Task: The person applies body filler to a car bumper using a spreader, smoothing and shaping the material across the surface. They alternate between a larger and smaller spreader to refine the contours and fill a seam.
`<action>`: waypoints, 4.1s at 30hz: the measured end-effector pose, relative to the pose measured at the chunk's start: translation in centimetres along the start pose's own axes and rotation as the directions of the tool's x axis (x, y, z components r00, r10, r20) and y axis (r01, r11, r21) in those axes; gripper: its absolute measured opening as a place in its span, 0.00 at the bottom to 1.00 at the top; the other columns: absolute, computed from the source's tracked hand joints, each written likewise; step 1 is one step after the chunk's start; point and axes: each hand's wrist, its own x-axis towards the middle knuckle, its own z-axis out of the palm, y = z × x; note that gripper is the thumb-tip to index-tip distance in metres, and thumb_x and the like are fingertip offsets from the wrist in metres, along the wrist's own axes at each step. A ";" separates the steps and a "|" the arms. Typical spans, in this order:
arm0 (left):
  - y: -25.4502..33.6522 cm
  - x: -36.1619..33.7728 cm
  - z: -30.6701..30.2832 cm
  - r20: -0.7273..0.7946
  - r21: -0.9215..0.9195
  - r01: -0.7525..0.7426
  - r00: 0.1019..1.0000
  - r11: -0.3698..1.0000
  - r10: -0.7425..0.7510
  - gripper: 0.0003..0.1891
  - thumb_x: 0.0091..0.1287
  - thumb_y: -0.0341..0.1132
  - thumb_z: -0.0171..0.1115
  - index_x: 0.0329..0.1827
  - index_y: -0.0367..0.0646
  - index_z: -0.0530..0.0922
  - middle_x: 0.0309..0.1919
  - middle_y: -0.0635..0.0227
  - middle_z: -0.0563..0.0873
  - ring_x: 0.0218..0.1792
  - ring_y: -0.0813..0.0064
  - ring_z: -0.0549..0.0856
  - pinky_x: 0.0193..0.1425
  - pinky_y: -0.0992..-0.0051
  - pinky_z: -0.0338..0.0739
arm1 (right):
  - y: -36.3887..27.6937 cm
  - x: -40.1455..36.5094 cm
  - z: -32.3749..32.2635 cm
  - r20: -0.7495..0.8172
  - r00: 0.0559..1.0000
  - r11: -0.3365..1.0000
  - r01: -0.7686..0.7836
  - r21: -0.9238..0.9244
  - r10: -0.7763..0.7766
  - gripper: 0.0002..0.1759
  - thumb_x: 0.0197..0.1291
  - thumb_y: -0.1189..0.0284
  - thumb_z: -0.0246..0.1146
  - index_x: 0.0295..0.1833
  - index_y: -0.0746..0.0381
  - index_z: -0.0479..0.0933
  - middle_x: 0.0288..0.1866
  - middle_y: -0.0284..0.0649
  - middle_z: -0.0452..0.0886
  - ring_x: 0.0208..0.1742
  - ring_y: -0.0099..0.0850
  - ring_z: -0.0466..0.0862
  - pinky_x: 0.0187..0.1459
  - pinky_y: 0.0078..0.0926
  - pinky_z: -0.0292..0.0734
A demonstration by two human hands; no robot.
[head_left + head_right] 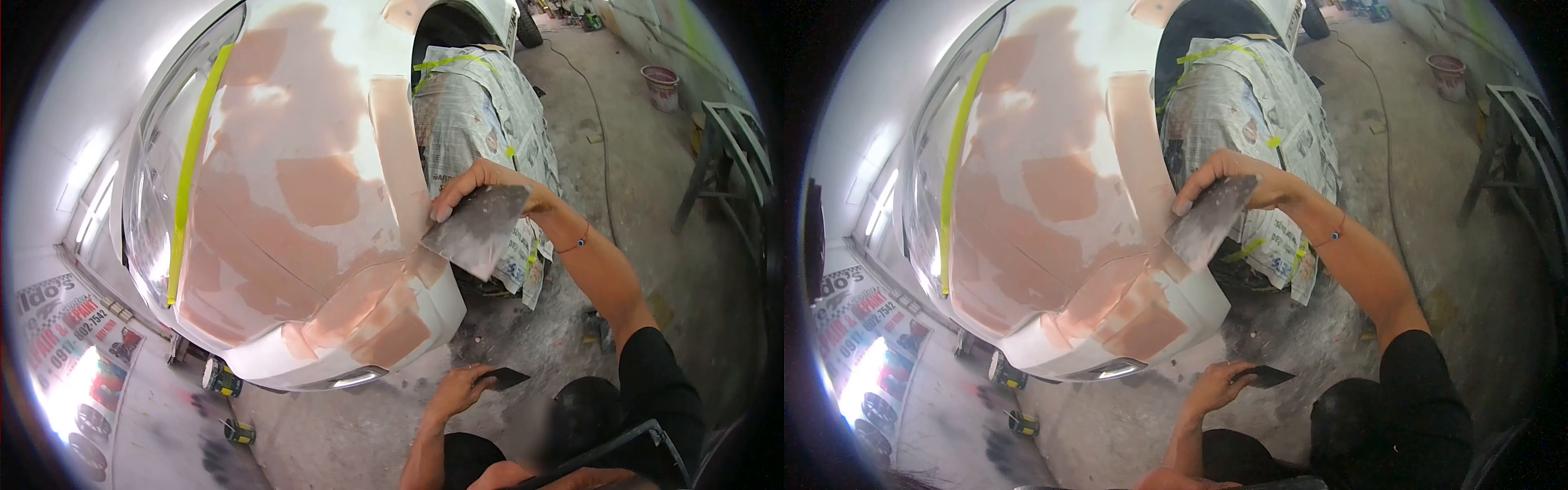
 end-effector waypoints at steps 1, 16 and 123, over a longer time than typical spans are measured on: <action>-0.1 0.0 0.0 0.004 0.011 -0.004 1.000 1.000 0.004 0.13 0.69 0.36 0.66 0.52 0.42 0.84 0.45 0.56 0.89 0.43 0.52 0.87 0.48 0.63 0.80 | -0.4 0.0 0.2 0.005 1.000 1.000 -0.001 0.000 0.001 0.23 0.54 0.62 0.75 0.49 0.69 0.87 0.50 0.47 0.88 0.55 0.35 0.86 0.62 0.30 0.77; 0.2 0.0 -0.1 0.011 0.054 0.013 1.000 0.998 -0.014 0.15 0.69 0.39 0.65 0.55 0.44 0.84 0.44 0.56 0.89 0.46 0.51 0.86 0.51 0.60 0.79 | -2.9 -2.6 7.2 -0.213 0.952 0.809 0.054 -0.586 -0.218 0.25 0.42 0.81 0.75 0.51 0.58 0.86 0.50 0.41 0.88 0.49 0.37 0.87 0.53 0.28 0.81; 1.0 -1.0 -0.6 -0.003 0.043 -0.065 0.998 0.997 0.065 0.15 0.71 0.41 0.61 0.54 0.44 0.83 0.46 0.55 0.88 0.47 0.48 0.85 0.51 0.57 0.79 | -3.5 -2.3 3.5 -0.125 0.985 0.692 -0.008 -0.722 -0.119 0.25 0.43 0.74 0.72 0.53 0.55 0.87 0.51 0.36 0.88 0.51 0.38 0.83 0.56 0.34 0.78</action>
